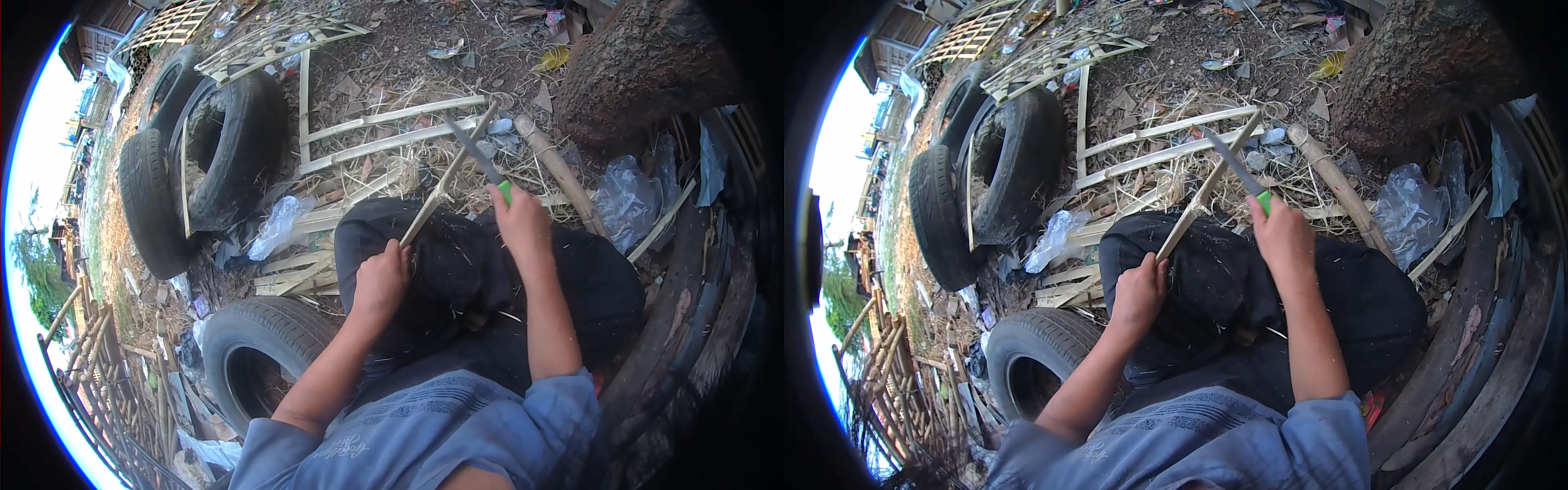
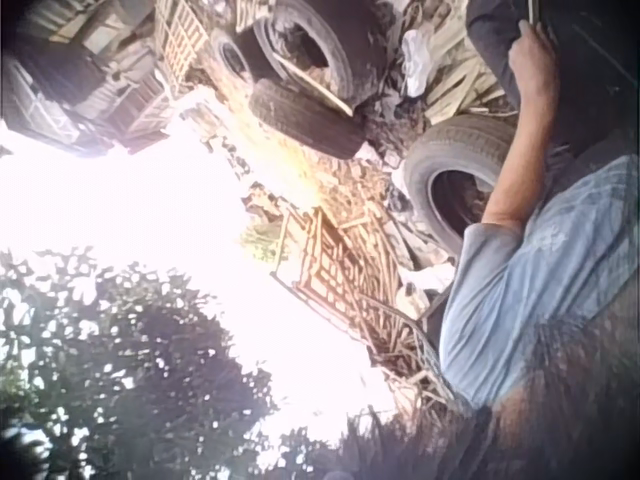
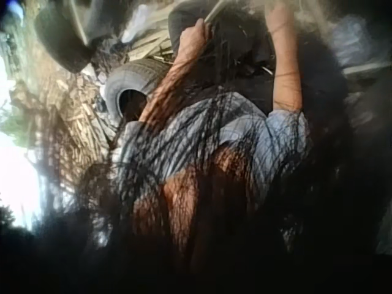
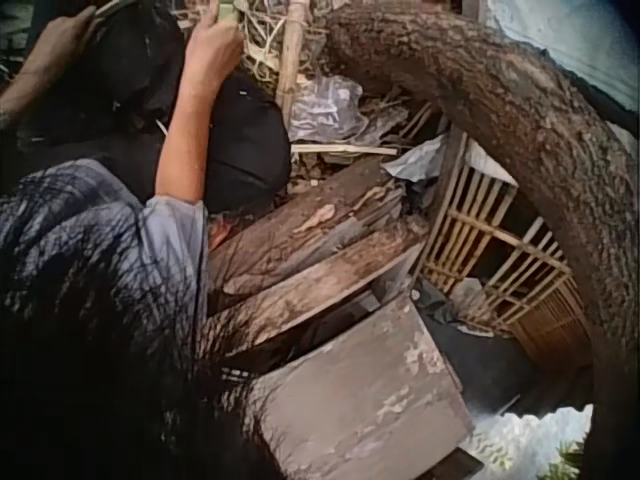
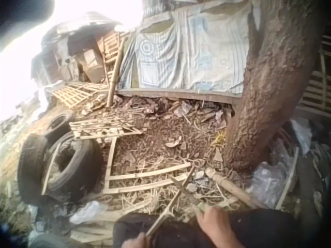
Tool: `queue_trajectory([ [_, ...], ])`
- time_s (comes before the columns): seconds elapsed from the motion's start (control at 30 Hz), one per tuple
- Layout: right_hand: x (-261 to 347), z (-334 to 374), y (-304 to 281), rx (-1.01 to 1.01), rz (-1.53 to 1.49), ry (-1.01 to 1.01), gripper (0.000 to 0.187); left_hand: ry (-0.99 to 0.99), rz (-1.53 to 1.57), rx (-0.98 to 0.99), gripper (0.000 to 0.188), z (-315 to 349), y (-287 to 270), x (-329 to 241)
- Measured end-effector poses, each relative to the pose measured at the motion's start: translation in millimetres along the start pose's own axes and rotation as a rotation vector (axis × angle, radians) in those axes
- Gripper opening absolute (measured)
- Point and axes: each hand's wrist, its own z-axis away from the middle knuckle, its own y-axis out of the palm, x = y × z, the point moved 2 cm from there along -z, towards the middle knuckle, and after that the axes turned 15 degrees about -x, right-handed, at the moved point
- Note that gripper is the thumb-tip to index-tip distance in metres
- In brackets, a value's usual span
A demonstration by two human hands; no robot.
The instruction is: The person carves a bamboo strip with a knife, fits it into a bamboo frame by hand, and hammers the joints with a piece of wood.
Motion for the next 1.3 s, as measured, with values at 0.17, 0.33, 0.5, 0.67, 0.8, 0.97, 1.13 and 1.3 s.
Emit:
queue_trajectory([
  [0.17, 17, -3, -16, 0.039, -0.309, -0.096, 0.03, 0.011, -0.011, -0.004, 0.023, -6, -1, -3],
  [0.33, 44, -9, 16, 0.156, -0.501, -0.191, 0.019, -0.013, 0.025, -0.011, 0.022, -5, -2, -1],
  [0.5, 64, -16, 16, 0.19, -0.264, -0.401, 0.016, -0.064, 0.045, 0.022, 0.022, -6, -3, -1],
  [0.67, 66, -18, 18, 0.221, -0.188, -0.485, 0.014, -0.034, 0.015, 0.034, 0.025, -5, -2, 2],
  [0.8, 65, -13, 22, 0.152, -0.225, -0.514, 0.014, -0.057, 0.041, 0.028, 0.024, -7, -1, 0],
  [0.97, 64, -3, 31, 0.066, -0.293, -0.508, 0.015, -0.066, 0.054, 0.023, 0.023, -5, 0, 2],
  [1.13, 76, 14, 19, -0.069, -0.491, -0.504, 0.021, -0.063, 0.062, 0.047, 0.027, -11, 0, 2],
  [1.3, 52, 15, 0, -0.085, -0.682, -0.208, 0.013, -0.107, 0.187, 0.023, 0.028, -11, -6, 5],
])
